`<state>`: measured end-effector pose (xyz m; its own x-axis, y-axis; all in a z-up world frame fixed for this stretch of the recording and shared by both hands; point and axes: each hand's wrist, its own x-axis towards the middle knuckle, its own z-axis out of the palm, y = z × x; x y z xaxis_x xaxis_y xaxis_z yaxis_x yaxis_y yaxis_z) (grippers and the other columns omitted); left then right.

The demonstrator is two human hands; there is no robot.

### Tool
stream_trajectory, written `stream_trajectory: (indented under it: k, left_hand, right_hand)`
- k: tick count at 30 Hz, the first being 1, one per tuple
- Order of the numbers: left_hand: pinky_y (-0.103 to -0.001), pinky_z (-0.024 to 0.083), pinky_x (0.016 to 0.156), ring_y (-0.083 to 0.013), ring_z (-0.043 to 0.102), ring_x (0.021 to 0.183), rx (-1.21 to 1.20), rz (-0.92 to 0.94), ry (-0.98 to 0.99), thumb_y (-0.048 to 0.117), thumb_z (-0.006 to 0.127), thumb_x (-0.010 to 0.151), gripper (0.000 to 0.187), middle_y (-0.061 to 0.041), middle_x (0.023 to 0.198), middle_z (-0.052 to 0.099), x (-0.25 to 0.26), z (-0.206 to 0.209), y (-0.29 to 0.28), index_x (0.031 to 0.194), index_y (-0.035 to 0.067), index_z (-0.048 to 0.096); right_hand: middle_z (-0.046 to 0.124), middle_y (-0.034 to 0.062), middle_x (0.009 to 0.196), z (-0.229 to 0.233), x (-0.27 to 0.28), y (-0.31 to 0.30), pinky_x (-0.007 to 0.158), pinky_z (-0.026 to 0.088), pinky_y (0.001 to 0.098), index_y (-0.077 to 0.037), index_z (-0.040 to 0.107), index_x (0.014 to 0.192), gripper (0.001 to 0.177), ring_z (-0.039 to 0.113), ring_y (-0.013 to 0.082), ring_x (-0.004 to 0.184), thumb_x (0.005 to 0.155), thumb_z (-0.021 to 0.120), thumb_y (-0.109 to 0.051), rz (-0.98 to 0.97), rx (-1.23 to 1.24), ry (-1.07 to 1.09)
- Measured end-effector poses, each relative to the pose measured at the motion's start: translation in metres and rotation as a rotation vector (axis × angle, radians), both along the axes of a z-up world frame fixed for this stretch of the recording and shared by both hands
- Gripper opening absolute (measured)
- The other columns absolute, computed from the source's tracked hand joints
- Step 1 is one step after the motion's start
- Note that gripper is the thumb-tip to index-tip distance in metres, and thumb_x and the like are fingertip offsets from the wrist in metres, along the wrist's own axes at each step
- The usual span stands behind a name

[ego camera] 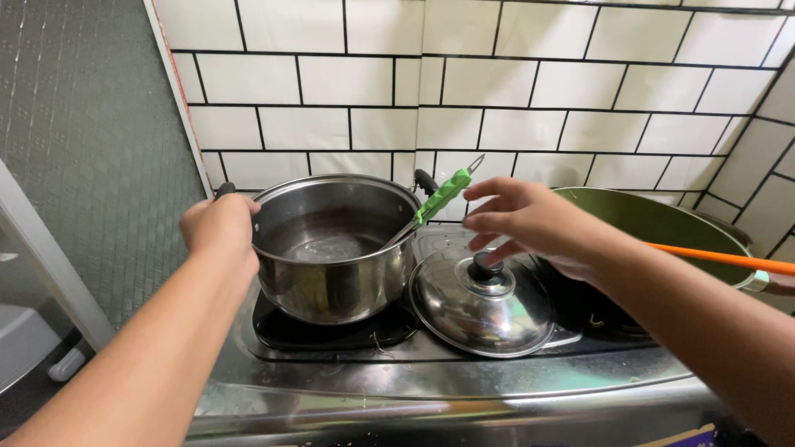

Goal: The person stacks a pot, its lid, a frying pan, and a ladle together on the stove and carries the stack to a wooden shelf. They then lift the burner grates off the gas stove, soak and wring a sponge in a plastic pitcher of water, and wipe the tiled wall behind the stove.

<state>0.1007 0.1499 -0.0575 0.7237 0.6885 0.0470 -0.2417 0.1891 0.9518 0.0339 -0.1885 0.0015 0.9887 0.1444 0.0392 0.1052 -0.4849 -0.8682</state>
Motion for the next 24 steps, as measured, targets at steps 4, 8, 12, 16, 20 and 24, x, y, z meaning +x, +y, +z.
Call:
stream_trajectory:
  k: [4,8,12,16,20,24]
  left_hand:
    - [-0.049,0.045,0.097,-0.0372,0.056,0.117,0.470,0.221,-0.019,0.001,0.070,0.069,0.058,-0.023,0.130,0.057,-0.022,0.007,-0.008,0.125,-0.003,0.053]
    - [-0.051,0.037,0.103,-0.0417,0.047,0.127,0.874,0.399,-0.229,0.005,0.071,0.079,0.060,-0.024,0.135,0.051,-0.040,0.027,-0.038,0.134,-0.002,0.049]
    - [-0.050,0.037,0.110,-0.0401,0.050,0.128,1.106,0.411,-0.423,0.006,0.073,0.082,0.053,-0.021,0.132,0.055,-0.054,0.052,-0.093,0.131,-0.001,0.054]
    - [-0.049,0.040,0.110,-0.0397,0.050,0.127,1.199,0.413,-0.647,0.002,0.073,0.081,0.049,-0.019,0.130,0.055,-0.079,0.064,-0.166,0.127,0.001,0.057]
    - [-0.049,0.041,0.109,-0.0396,0.051,0.123,1.255,0.319,-0.828,-0.001,0.070,0.081,0.042,-0.018,0.123,0.055,-0.109,0.066,-0.239,0.120,0.002,0.057]
    - [-0.044,0.049,0.085,-0.0338,0.063,0.097,1.152,-0.031,-0.787,0.000,0.064,0.084,0.022,-0.015,0.102,0.065,-0.122,0.056,-0.313,0.106,0.002,0.062]
  right_hand:
    - [0.079,0.0134,0.104,0.008,0.011,-0.064,0.081,0.064,0.0373,-0.003,0.075,0.117,0.029,0.076,0.0229,0.093,0.091,0.068,-0.015,-0.188,-0.190,-0.198]
    - [0.081,0.0159,0.098,0.007,0.021,-0.159,0.083,0.060,0.0376,-0.007,0.082,0.106,0.024,0.077,0.0255,0.085,0.085,0.074,-0.015,-0.380,-0.567,-0.420]
    - [0.083,0.0121,0.099,0.000,0.018,-0.254,0.085,0.061,0.0394,-0.014,0.081,0.108,0.027,0.078,0.0279,0.088,0.083,0.074,-0.021,-0.345,-0.985,-0.380]
    - [0.080,0.0089,0.098,-0.012,-0.010,-0.305,0.085,0.061,0.0397,-0.021,0.075,0.116,0.036,0.077,0.0269,0.093,0.080,0.077,-0.021,-0.305,-1.227,-0.088]
    - [0.080,0.0122,0.090,-0.022,-0.045,-0.312,0.077,0.060,0.0408,-0.023,0.070,0.122,0.030,0.079,0.0283,0.082,0.092,0.068,-0.024,-0.282,-1.180,-0.072]
    - [0.076,0.0140,0.085,-0.024,-0.056,-0.305,0.066,0.057,0.0384,-0.014,0.067,0.125,0.031,0.071,0.0263,0.070,0.095,0.059,-0.019,-0.349,-0.767,-0.123]
